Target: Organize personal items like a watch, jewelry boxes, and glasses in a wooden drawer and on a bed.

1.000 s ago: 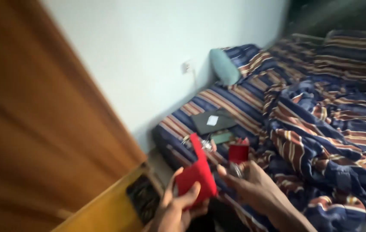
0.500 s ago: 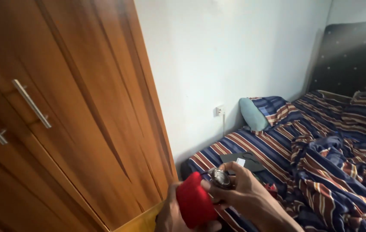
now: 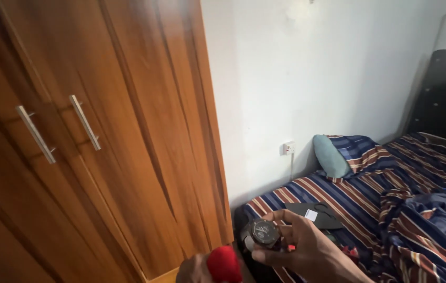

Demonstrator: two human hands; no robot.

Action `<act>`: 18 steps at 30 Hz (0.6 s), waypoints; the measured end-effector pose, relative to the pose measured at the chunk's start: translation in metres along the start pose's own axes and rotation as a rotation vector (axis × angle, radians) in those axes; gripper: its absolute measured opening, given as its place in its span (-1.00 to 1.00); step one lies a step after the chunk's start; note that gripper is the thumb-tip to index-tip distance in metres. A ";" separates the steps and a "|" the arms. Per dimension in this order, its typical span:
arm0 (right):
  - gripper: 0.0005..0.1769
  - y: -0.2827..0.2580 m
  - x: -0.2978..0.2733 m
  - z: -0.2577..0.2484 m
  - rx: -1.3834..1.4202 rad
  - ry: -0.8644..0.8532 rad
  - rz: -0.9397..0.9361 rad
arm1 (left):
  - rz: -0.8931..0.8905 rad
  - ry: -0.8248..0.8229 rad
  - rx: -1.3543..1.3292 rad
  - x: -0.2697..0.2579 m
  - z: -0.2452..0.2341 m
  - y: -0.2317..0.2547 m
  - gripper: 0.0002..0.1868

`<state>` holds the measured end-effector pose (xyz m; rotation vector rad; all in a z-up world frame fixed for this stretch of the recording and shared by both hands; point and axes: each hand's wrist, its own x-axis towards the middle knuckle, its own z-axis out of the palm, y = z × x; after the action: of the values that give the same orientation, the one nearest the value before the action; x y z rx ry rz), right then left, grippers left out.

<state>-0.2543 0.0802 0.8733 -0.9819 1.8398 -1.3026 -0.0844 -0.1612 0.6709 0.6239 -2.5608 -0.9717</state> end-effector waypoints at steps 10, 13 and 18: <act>-0.25 -0.001 0.015 -0.004 -0.061 -0.140 -0.102 | -0.152 0.043 -0.053 0.029 -0.037 0.081 -0.16; -0.16 -0.021 0.003 0.004 -0.230 0.147 0.002 | -0.042 0.012 -0.122 0.015 -0.058 0.108 -0.31; -0.18 -0.022 -0.001 0.015 -0.041 0.172 0.003 | 0.076 0.121 0.306 -0.003 -0.080 0.170 -0.54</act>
<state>-0.2363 0.0695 0.8900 -0.9118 2.0029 -1.3899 -0.0933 -0.0889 0.8441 0.6369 -2.6222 -0.5040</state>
